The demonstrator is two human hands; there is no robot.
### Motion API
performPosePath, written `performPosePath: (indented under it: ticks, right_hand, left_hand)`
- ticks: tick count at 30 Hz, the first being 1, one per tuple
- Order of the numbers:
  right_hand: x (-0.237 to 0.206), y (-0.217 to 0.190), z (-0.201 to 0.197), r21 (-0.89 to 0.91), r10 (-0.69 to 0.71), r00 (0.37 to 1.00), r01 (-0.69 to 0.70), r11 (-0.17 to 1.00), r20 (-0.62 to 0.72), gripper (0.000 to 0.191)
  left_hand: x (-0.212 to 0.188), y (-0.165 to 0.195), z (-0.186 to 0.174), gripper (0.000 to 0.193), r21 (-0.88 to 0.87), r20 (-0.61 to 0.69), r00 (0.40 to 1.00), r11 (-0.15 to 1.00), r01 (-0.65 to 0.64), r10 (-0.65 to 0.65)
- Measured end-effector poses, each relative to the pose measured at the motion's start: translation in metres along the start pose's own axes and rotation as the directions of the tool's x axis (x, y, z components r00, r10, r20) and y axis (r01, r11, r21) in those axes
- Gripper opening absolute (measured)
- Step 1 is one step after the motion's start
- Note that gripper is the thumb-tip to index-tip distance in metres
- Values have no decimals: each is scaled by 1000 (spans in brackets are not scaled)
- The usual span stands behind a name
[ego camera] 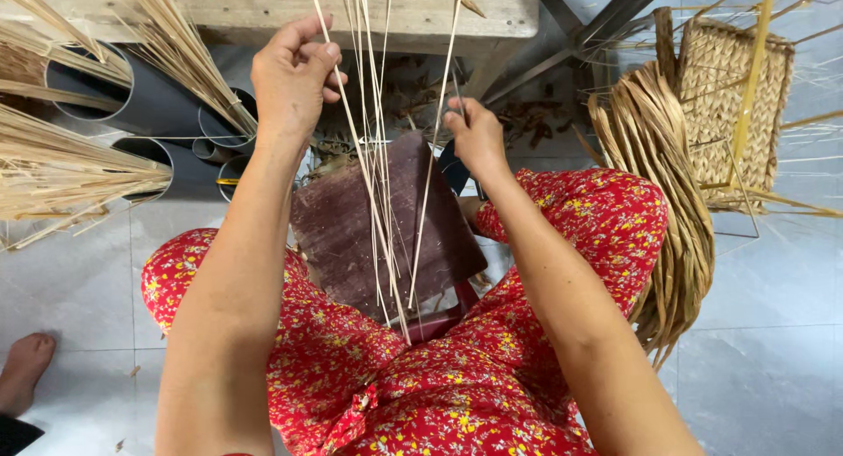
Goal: The person sits on the floor and uses a small knife to split and shave dried palm leaf stems into thin, even strips. They hold each stem against a wooden board on their lap, draw the knife along it to remove the outer layer, split strips lengthwise, and set finished strips aside with a growing pile of completed strips.
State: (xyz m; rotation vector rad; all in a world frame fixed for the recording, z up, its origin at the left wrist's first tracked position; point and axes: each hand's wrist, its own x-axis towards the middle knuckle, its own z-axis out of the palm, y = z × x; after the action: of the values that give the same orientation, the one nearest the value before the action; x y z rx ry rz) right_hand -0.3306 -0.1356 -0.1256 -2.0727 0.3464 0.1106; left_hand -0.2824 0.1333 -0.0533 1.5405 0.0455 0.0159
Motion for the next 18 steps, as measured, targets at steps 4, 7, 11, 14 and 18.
performPosePath:
  ticks: [4, 7, 11, 14, 18]
  right_hand:
    - [-10, 16, 18, -148, -257, 965, 248, 958, -51, 30]
    - [-17, 19, 29, -157, -75, 994, 86, 984, 74, 28]
    - [-17, 12, 29, 52, 111, 980, -121, 991, 165, 18]
    - [-14, -3, 11, 238, 5, 989, -41, 970, 148, 12]
    - [-17, -24, -30, 353, -177, 984, 169, 920, -11, 14]
  left_hand:
    - [2, -11, -2, 31, 3, -35, 999, 999, 39, -39]
    - [5, -22, -2, 32, 23, -52, 998, 999, 48, -47]
    - [7, -35, -1, 35, 82, -90, 995, 996, 38, -31]
    - [12, -42, -3, 35, 143, -126, 992, 990, -10, 29]
    - [27, -43, -13, 30, 160, -180, 971, 978, -132, 160]
